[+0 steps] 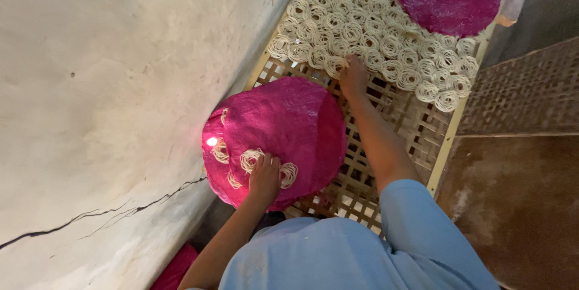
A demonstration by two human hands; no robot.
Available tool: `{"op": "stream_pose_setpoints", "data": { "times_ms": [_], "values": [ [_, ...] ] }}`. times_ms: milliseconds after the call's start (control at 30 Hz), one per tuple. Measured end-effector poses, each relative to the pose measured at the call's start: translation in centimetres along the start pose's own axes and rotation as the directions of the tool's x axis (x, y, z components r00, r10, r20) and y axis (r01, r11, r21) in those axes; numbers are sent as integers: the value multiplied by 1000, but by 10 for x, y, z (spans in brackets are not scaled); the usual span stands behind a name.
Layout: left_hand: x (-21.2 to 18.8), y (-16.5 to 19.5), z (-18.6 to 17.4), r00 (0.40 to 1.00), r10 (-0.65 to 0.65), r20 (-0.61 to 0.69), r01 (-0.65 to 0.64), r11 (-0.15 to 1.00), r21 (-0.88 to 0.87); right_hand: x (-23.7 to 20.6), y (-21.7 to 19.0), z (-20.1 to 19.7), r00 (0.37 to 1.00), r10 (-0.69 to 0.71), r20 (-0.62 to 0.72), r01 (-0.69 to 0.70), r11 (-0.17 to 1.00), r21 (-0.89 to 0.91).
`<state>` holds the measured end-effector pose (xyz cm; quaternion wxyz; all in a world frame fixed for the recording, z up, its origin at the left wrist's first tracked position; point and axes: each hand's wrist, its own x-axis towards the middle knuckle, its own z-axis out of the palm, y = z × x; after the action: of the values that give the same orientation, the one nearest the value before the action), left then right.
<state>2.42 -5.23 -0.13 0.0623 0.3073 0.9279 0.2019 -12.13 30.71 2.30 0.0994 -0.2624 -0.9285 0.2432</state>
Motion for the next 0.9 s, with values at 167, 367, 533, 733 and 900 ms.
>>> {"op": "stream_pose_setpoints", "data": {
  "times_ms": [167,367,533,733,900],
  "values": [
    [5,-11,19,996,37,84,-26,991,-131,-43,6,-2,997,-71,12,68,981,181],
    [17,26,53,970,-2,242,207,525,-826,-202,27,-16,360,-180,915,-646,660,384],
    [32,57,35,982,-94,163,185,327,-927,-209,26,-39,553,-122,824,-598,631,494],
    [21,-7,-32,949,14,-315,-55,991,-122,-87,39,-58,839,255,480,-532,564,631],
    [-10,-38,-39,973,-166,-160,152,983,-99,-8,37,-42,890,340,303,-452,578,679]
  ]
}}
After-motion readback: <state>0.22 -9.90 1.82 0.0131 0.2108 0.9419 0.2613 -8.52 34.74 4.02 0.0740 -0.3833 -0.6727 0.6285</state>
